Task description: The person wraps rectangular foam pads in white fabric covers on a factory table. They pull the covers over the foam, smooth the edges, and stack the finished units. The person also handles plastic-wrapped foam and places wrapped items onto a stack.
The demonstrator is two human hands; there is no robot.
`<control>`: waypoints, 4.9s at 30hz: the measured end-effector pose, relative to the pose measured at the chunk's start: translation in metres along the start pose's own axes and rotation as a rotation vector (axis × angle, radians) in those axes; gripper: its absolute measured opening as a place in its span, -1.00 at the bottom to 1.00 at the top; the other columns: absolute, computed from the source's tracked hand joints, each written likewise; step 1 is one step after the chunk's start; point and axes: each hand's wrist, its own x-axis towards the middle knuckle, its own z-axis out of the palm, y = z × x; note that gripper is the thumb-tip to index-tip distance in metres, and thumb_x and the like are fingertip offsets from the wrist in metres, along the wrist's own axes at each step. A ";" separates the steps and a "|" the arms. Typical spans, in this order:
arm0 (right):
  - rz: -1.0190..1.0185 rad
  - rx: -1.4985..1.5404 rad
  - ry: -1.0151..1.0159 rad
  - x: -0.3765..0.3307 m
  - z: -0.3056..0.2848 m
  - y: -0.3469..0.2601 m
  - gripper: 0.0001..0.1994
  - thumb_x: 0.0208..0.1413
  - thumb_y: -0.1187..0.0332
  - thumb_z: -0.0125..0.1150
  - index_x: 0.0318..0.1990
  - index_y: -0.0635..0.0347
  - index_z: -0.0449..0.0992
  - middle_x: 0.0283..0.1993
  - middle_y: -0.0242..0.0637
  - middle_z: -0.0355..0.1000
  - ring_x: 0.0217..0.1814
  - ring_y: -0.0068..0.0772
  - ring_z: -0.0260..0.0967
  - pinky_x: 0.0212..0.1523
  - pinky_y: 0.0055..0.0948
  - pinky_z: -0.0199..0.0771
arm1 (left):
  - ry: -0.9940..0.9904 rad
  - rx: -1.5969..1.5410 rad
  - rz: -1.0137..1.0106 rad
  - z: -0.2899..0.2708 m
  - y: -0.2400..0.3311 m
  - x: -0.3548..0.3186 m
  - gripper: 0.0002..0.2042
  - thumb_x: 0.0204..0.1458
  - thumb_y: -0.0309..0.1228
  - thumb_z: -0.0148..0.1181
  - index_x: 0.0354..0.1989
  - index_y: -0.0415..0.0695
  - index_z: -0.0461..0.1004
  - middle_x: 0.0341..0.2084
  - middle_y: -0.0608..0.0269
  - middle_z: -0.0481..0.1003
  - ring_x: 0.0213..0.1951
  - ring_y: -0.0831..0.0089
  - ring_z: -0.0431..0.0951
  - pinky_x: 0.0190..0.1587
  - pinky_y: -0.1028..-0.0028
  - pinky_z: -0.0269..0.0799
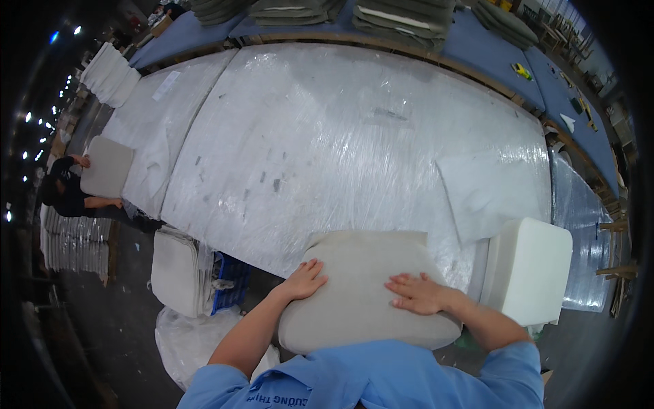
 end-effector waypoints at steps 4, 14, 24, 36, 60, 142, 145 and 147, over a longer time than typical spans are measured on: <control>0.060 -0.075 0.047 0.051 -0.013 0.044 -0.26 0.39 -0.25 -0.33 0.57 -0.06 -0.01 0.67 -0.19 -0.21 0.71 -0.12 -0.37 0.56 0.28 -0.35 | 0.066 0.033 -0.060 0.014 -0.016 0.044 -0.27 0.37 0.10 -0.29 0.55 -0.17 -0.05 0.56 -0.03 -0.12 0.55 -0.12 -0.18 0.56 0.20 -0.26; 0.152 -0.054 0.651 0.154 -0.008 0.090 -0.57 0.26 0.07 0.11 0.21 0.01 0.49 0.20 -0.13 0.40 0.34 -0.04 0.26 0.38 0.13 0.09 | 0.782 0.231 0.090 0.005 0.006 0.108 -0.41 0.08 -0.23 0.28 0.29 -0.18 0.35 0.27 -0.05 0.32 0.33 -0.06 0.25 0.33 -0.11 0.11; 0.092 -0.166 0.929 0.150 -0.002 0.071 -0.60 0.19 0.19 0.21 0.17 0.02 0.49 0.18 -0.13 0.39 0.28 -0.02 0.30 0.30 0.10 0.24 | 0.696 -0.051 0.154 -0.007 0.008 0.127 -0.76 0.04 -0.44 0.30 -0.11 -0.15 0.49 -0.23 -0.01 0.54 -0.06 -0.04 0.49 0.05 0.05 0.35; 0.357 -0.014 0.463 0.188 -0.057 0.052 -0.75 0.16 0.32 0.16 -0.05 0.11 0.63 -0.05 -0.05 0.59 0.10 0.01 0.52 0.08 -0.11 0.51 | 0.431 0.189 -0.023 -0.008 0.038 0.132 -0.65 0.12 -0.19 0.25 0.00 -0.10 0.58 -0.13 -0.02 0.59 0.04 -0.03 0.52 0.04 0.05 0.42; 0.569 0.673 1.219 0.246 -0.028 0.070 -0.77 0.26 0.27 0.19 -0.23 0.31 0.53 -0.32 0.12 0.54 -0.18 0.26 0.49 -0.17 0.02 0.43 | 0.646 0.163 -0.053 -0.002 0.046 0.199 -0.88 0.14 -0.45 0.10 -0.22 -0.21 0.44 -0.33 -0.16 0.57 -0.19 -0.12 0.57 -0.06 -0.03 0.36; 0.507 0.763 1.210 0.193 -0.059 0.153 -0.78 0.15 0.32 0.25 -0.20 0.33 0.60 -0.25 0.09 0.57 -0.18 0.13 0.52 -0.12 -0.15 0.47 | 0.709 -0.489 -0.132 -0.041 -0.017 0.197 -0.73 0.14 -0.31 0.25 -0.25 -0.35 0.58 -0.40 -0.23 0.57 -0.35 -0.08 0.58 -0.24 0.15 0.46; 0.460 0.725 1.256 0.193 -0.051 0.161 -0.78 0.14 0.33 0.26 -0.21 0.33 0.59 -0.27 0.10 0.56 -0.21 0.12 0.51 -0.14 -0.13 0.46 | 0.644 -0.602 -0.174 -0.043 -0.002 0.188 -0.73 0.13 -0.31 0.26 -0.29 -0.36 0.57 -0.46 -0.20 0.55 -0.42 0.00 0.56 -0.29 0.17 0.43; 0.458 0.796 1.232 0.195 -0.041 0.160 -0.79 0.13 0.33 0.27 -0.24 0.34 0.58 -0.30 0.10 0.55 -0.22 0.12 0.51 -0.15 -0.11 0.46 | 0.585 -0.650 -0.246 -0.039 0.001 0.180 -0.74 0.12 -0.32 0.27 -0.31 -0.35 0.56 -0.50 -0.18 0.53 -0.45 0.04 0.56 -0.31 0.17 0.42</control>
